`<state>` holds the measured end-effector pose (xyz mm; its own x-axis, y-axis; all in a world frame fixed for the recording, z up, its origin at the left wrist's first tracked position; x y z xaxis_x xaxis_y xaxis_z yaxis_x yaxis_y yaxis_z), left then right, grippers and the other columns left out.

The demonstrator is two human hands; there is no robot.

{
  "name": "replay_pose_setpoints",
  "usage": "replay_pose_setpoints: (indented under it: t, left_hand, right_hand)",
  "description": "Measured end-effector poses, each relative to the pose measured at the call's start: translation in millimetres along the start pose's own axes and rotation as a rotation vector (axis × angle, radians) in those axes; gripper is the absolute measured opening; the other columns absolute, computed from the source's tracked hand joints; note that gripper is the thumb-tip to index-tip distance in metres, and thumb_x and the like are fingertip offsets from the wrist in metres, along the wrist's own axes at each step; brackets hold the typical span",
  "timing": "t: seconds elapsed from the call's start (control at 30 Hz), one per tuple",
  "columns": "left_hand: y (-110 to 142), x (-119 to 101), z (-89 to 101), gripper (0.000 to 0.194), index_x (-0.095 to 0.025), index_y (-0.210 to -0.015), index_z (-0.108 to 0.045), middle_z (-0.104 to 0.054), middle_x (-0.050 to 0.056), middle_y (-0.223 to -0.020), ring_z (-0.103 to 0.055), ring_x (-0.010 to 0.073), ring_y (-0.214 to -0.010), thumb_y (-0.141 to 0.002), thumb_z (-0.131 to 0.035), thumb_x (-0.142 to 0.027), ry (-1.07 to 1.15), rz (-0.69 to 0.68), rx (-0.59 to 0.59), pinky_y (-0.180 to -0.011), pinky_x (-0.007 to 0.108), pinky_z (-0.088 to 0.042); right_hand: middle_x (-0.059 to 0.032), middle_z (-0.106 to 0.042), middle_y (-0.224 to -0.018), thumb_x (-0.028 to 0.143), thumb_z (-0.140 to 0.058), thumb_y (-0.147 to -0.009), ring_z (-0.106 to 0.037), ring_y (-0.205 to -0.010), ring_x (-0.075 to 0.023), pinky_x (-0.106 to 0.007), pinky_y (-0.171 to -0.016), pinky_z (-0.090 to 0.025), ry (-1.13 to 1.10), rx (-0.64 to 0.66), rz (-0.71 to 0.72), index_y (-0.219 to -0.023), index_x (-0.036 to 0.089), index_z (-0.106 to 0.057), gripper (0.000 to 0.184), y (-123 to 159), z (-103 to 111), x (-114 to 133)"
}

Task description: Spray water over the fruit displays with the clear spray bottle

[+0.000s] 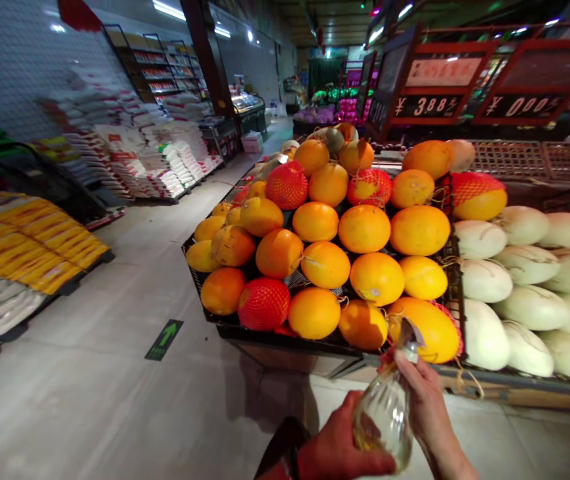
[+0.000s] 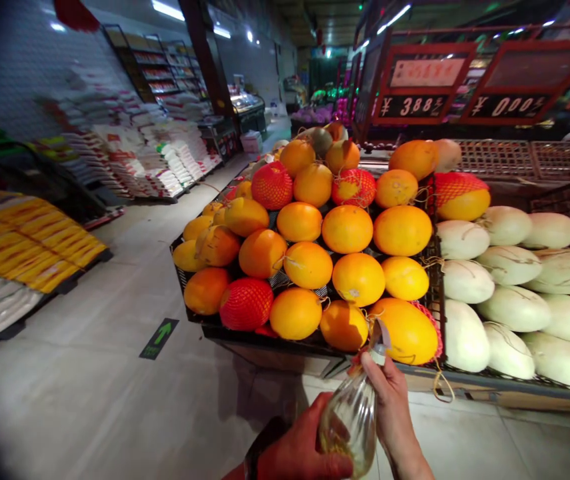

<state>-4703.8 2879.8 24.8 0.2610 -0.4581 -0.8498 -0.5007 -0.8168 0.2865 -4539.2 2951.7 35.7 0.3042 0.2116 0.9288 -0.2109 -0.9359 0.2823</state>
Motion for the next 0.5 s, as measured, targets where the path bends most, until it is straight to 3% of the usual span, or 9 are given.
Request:
replay_pose_setpoints:
  t: [0.13, 0.27, 0.37, 0.5]
  left_hand:
    - [-32.6, -20.0, -23.7, 0.099, -0.02, -0.141, -0.06, -0.069, 0.01, -0.124, -0.062, 0.0212, -0.103, -0.061, -0.112, -0.046, 0.084, -0.06, 0.134, -0.092, 0.037, -0.049]
    - [-52.8, -45.4, -26.6, 0.101, -0.019, -0.144, -0.061, -0.068, 0.008, -0.121, -0.06, 0.0208, -0.101, -0.06, -0.112, -0.044, 0.018, -0.117, 0.181, -0.089, 0.035, -0.05]
    - [-54.1, -62.5, -8.5, 0.092, -0.019, -0.142, -0.063, -0.068, 0.008, -0.122, -0.062, 0.0221, -0.105, -0.068, -0.109, -0.048, -0.015, -0.111, 0.178, -0.095, 0.036, -0.051]
    - [-40.6, -82.4, 40.6, 0.088, -0.019, -0.146, -0.062, -0.069, 0.008, -0.122, -0.065, 0.0243, -0.107, -0.076, -0.104, -0.054, -0.038, -0.104, 0.153, -0.095, 0.037, -0.053]
  right_hand:
    - [-0.0067, -0.081, -0.087, 0.065, -0.104, -0.076, -0.068, -0.071, -0.0254, -0.033, -0.063, -0.056, 0.041, -0.07, 0.075, -0.102, 0.023, -0.087, 0.052, -11.7, 18.0, 46.7]
    - [-0.0088, -0.08, -0.087, 0.07, -0.097, -0.083, -0.067, -0.07, -0.0271, -0.036, -0.063, -0.053, 0.087, 0.001, 0.085, -0.109, 0.021, -0.087, 0.056, -23.0, 4.0, 79.0]
    - [-0.0088, -0.079, -0.089, 0.068, -0.095, -0.086, -0.067, -0.074, -0.0282, -0.036, -0.066, -0.052, 0.103, 0.024, 0.109, -0.104, 0.021, -0.085, 0.051, -34.2, -17.6, 84.6]
    - [-0.0036, -0.072, -0.084, 0.067, -0.092, -0.091, -0.06, -0.074, -0.0232, -0.034, -0.069, -0.046, 0.136, 0.079, 0.186, -0.096, 0.021, -0.083, 0.047, -51.2, -72.4, 77.7]
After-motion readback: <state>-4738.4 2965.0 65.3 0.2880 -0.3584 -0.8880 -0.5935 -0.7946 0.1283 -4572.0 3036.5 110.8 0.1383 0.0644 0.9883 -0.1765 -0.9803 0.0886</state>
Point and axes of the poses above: each hand's wrist, its own y-axis away from the middle knuckle, its own z-axis out of the back of the hand, x = y × z, the point moved 8 cm from there along -y, towards the middle knuckle
